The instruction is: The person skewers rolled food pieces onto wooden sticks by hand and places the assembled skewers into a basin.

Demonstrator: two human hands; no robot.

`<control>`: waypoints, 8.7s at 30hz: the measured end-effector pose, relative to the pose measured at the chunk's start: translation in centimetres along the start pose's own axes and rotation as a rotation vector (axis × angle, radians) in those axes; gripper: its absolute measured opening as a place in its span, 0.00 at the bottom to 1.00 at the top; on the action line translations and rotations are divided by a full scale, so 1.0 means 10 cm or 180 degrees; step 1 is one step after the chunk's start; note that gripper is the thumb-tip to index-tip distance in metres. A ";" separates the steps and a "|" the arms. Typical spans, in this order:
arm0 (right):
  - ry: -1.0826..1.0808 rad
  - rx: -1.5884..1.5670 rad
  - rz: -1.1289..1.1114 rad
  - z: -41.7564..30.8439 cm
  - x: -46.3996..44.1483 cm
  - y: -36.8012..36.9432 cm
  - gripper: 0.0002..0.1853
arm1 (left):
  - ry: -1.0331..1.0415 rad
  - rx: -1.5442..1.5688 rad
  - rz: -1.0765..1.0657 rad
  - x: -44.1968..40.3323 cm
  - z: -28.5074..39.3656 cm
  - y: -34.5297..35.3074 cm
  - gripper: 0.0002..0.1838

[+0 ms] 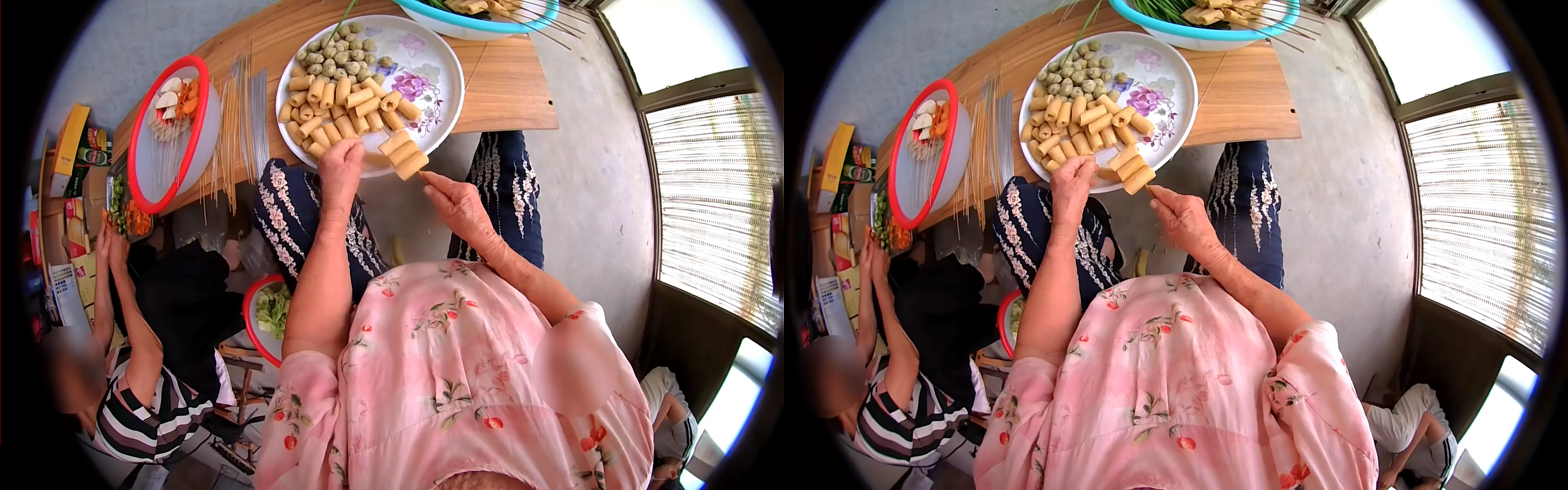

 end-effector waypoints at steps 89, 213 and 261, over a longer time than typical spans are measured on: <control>-0.0571 0.1375 0.0075 -0.37 -0.08 -0.94 0.09 | -0.1587 0.2873 -0.0506 0.10 0.10 0.05 0.09; 0.0278 -0.0712 0.0291 -0.05 0.05 -0.18 0.15 | 0.0082 -0.1733 0.0907 0.12 0.16 -0.02 0.13; -0.0177 0.0005 -0.0301 -0.11 -0.10 0.18 0.16 | -0.1475 0.2173 -0.0904 0.35 0.10 0.10 0.12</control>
Point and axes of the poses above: each hand's wrist, its own x-axis away from the middle knuckle, its own y-axis out of the palm, z = x × y, the point moved 4 cm from there along -x, towards the middle knuckle, and after that the axes turned 7 degrees about -y, right-handed, at the moved point
